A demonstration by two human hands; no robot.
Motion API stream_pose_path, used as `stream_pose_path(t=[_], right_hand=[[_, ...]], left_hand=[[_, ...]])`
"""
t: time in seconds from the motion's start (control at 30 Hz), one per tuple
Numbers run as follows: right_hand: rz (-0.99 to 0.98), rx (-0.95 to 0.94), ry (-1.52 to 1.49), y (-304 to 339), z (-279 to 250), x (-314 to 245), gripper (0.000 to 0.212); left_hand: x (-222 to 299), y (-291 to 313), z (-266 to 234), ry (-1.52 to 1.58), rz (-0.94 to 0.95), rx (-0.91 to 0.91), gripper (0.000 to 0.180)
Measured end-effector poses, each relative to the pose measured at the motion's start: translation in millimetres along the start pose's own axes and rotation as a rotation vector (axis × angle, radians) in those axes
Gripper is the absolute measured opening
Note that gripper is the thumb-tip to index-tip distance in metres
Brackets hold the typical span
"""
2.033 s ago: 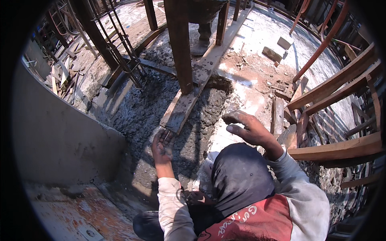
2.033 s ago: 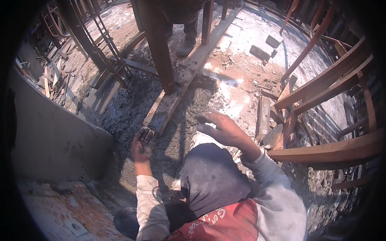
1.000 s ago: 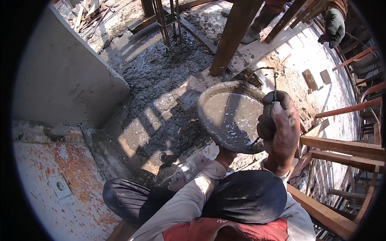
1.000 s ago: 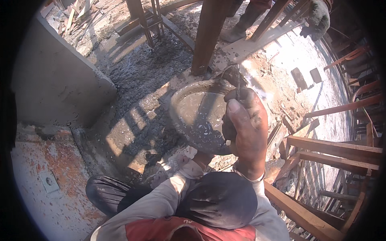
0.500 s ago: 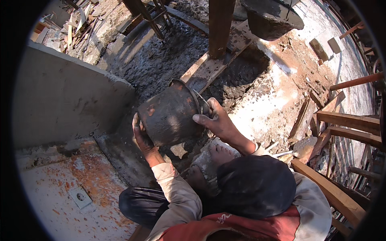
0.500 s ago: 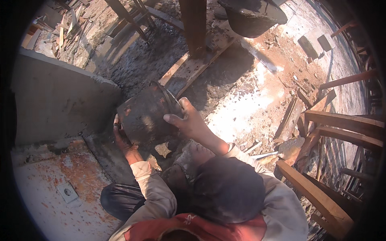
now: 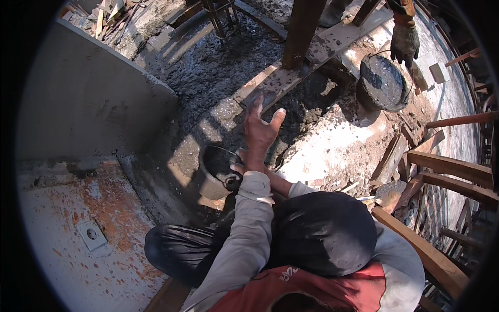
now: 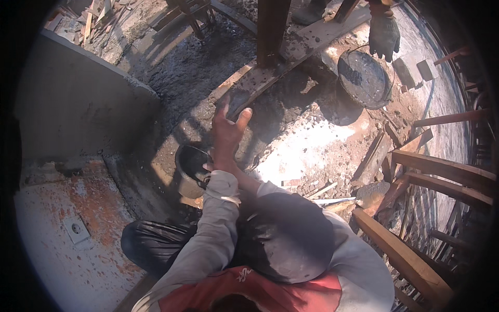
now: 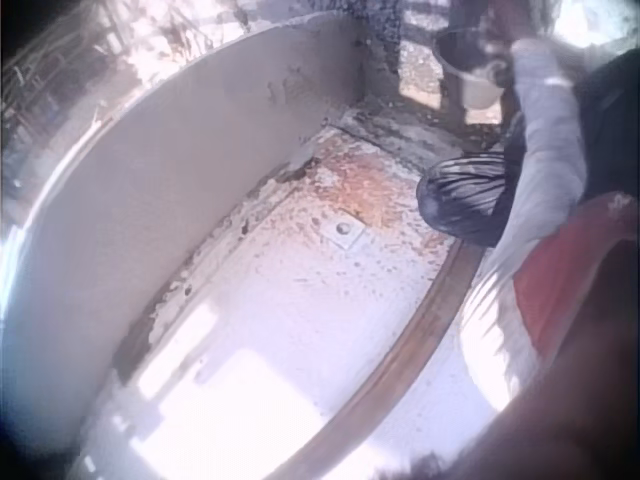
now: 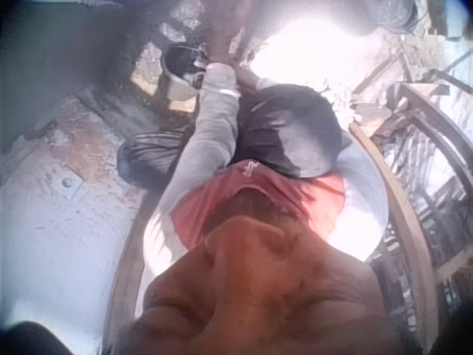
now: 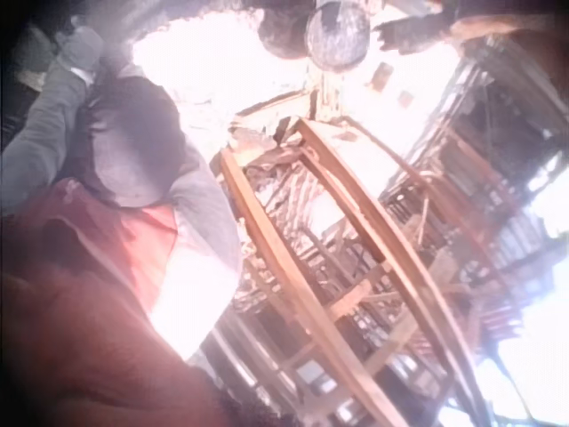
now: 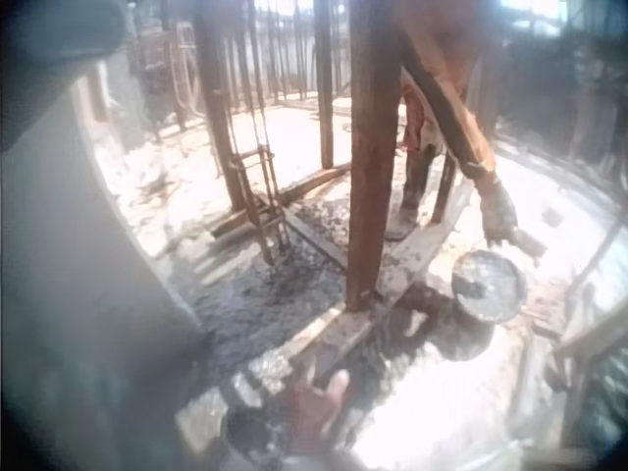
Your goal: The person pours wet concrete from buckets into a trench and levels it using a trowel and their hands.
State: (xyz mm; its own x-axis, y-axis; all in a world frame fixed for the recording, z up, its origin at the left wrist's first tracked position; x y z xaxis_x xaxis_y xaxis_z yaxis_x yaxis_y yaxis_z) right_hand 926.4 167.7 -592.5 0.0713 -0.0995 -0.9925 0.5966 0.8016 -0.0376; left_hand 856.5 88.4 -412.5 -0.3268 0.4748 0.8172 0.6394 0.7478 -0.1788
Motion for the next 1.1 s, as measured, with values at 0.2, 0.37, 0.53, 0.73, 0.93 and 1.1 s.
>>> stream_pose_path(t=[0.2, 0.37, 0.53, 0.73, 0.93, 1.1], right_hand=[[0.294, -0.062, 0.496, -27, 5, -61, 0.052], [0.494, 0.161, 0.135, -33, -63, 3, 0.044], [0.393, 0.138, 0.314, -62, -81, -20, 0.038], [0.382, 0.148, 0.383, -73, -112, -3, 0.043], [0.477, -0.32, 0.784, -59, -9, -115, 0.073], [0.339, -0.242, 0.969, -68, -1, -104, 0.058]], left_hand=[[-146, 8, -165, 0.445, -0.264, 0.502, 0.039], [-278, 70, -211, 0.838, -0.806, 1.053, 0.017], [-366, 158, -143, 0.882, -1.277, 0.509, 0.034], [-331, 143, -97, 1.012, -1.373, 0.226, 0.05], [-320, 148, -107, 1.29, -1.411, 0.132, 0.058], [-277, 99, -93, 1.218, -1.276, 0.016, 0.055]])
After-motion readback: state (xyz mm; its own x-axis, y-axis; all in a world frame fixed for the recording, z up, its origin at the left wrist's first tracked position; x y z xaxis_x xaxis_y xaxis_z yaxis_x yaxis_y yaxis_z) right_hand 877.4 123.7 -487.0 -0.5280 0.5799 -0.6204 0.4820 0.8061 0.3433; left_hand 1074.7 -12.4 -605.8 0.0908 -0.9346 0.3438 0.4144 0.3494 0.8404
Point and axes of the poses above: each hand's wrist, its own y-axis away from the middle knuckle, its own z-axis out of the palm, x = y × z, the point moved 2 cm from there along -y, towards the middle knuckle, and after that the axes turned 4 degrees about -z, right-handed, at the moved point
